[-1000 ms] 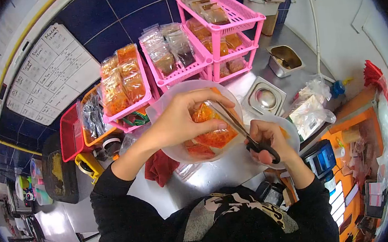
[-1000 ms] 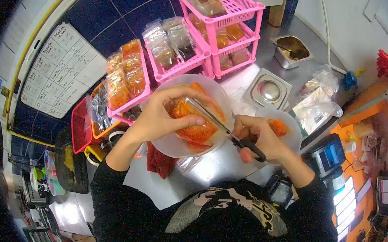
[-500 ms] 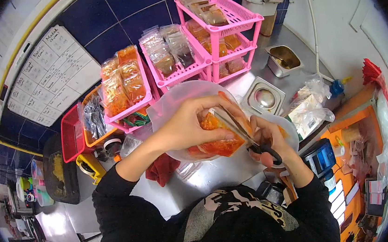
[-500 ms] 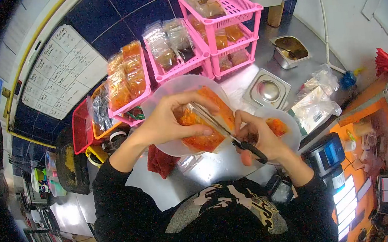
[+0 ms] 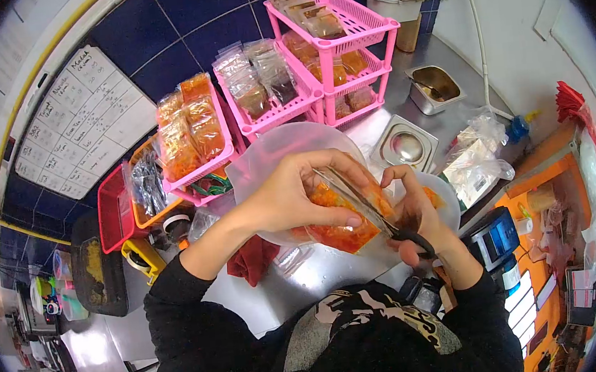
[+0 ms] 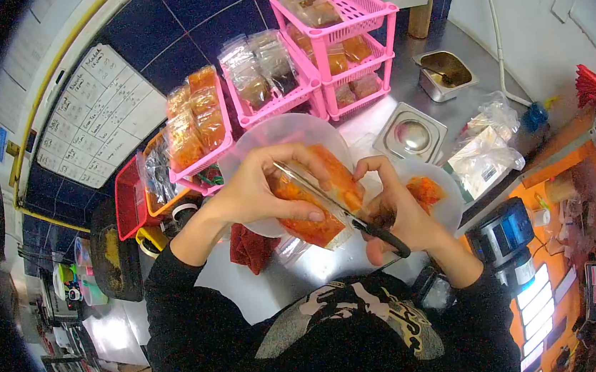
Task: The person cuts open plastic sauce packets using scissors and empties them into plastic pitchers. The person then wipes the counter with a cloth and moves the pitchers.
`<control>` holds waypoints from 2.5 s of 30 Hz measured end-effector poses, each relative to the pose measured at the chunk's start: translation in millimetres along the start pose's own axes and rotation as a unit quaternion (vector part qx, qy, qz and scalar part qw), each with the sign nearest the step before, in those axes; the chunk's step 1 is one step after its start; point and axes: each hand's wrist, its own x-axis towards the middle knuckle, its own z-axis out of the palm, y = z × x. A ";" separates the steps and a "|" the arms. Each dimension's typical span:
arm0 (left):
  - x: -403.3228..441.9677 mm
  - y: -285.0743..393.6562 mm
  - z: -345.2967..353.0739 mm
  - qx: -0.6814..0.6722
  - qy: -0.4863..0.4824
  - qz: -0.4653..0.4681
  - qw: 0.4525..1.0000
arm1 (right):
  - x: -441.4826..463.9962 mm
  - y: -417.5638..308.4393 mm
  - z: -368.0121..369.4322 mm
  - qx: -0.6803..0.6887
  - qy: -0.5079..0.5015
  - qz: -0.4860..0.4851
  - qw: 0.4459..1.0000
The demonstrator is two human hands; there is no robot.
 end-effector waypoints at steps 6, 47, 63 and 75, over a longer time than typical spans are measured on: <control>-1.8 -0.8 7.7 0.004 -0.010 -0.021 1.000 | 4.4 2.9 6.2 0.030 -0.007 -0.019 0.999; 87.4 0.1 120.9 -0.082 -0.222 -0.059 0.970 | -120.7 -18.3 0.9 0.090 0.304 -0.143 0.938; 81.0 -20.5 128.1 -0.072 -0.235 -0.044 0.968 | -109.2 8.9 -10.0 0.127 0.256 -0.161 0.945; 113.8 -60.7 113.6 0.188 -0.058 0.107 0.975 | -143.0 -2.4 -36.3 0.103 0.346 -0.202 0.911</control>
